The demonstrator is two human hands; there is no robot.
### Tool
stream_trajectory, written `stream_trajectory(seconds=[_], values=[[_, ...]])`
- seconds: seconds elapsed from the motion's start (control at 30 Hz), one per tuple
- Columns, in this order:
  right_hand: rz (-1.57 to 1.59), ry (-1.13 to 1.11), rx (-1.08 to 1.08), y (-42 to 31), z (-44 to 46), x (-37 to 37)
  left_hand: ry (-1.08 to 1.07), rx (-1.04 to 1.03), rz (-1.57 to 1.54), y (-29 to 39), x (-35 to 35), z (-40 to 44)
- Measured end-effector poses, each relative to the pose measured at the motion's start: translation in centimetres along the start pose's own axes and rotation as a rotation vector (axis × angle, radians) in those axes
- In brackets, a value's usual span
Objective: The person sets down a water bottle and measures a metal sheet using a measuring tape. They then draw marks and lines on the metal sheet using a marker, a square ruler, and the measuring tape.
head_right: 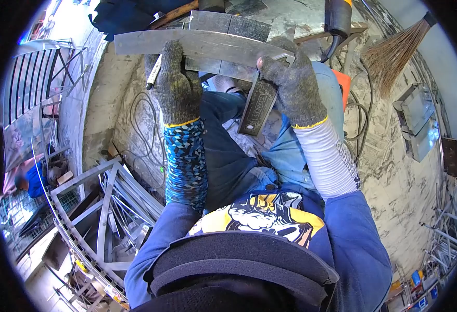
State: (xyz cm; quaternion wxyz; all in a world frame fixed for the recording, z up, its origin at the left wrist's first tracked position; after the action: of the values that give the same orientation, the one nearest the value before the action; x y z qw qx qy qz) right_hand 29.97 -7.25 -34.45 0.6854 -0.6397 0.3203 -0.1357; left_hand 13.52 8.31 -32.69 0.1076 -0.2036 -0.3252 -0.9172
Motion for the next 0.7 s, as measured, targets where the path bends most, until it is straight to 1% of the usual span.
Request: stream_trajectory(seconds=[0.03, 0.1, 0.2, 0.23, 0.27, 0.3, 0.33, 0.4, 0.43, 0.5, 0.63, 0.7], values=[[0.0, 0.001, 0.0, -0.2, 0.0, 0.0, 0.02, 0.237, -0.294, 0.0, 0.0, 0.1], [-0.101, -0.021, 0.05, -0.6, -0.1, -0.1, 0.041, 0.472, -0.588, -0.4, -0.3, -0.1], [-0.051, 0.022, 0.058, -0.2, 0.0, 0.1, -0.005, 0.433, -0.515, -1.1, -0.3, -0.3], [-0.05, 0.019, 0.057, 0.4, -0.1, 0.4, -0.052, 0.176, -0.264, -0.5, 0.1, 0.0], [-0.159, 0.04, 0.147, 0.7, -0.1, 0.6, -0.082, 0.049, -0.13, -0.4, 0.3, 0.1], [-0.209, 0.046, 0.191, 0.9, -0.1, 0.8, -0.093, -0.081, 0.002, -0.2, 0.4, 0.0], [-0.259, 0.055, 0.235, 0.7, -0.1, 0.7, -0.076, -0.122, 0.051, 0.2, 0.6, 0.2], [-0.047, 0.051, 0.014, 1.1, -0.1, 0.9, -0.041, -0.206, 0.14, 0.9, 0.7, 0.4], [-0.047, 0.05, 0.014, 1.2, -0.1, 1.1, -0.04, -0.206, 0.14, 0.8, 0.8, 0.3], [-0.105, 0.02, 0.035, 1.5, 0.0, 1.3, -0.105, -0.109, 0.118, 0.0, 0.6, 0.0], [-0.17, 0.005, 0.134, 1.5, 0.1, 1.2, -0.091, -0.082, 0.074, -0.1, 0.4, -0.1], [-0.162, 0.011, 0.109, 0.8, -0.1, 1.0, -0.097, -0.102, 0.093, 0.6, 0.7, 0.1]])
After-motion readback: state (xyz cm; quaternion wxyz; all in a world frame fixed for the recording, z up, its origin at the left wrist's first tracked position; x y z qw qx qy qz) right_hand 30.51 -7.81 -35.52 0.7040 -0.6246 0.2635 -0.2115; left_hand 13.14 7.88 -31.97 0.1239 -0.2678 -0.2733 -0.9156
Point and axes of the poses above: each hand's wrist, its own z-axis towards the middle knuckle, its own x-axis out of the back of the hand, y = z × x, the point moved 4 cm from there along z, towards the middle knuckle, and after that the axes turned 1 degree about x, right-handed, at the moved point
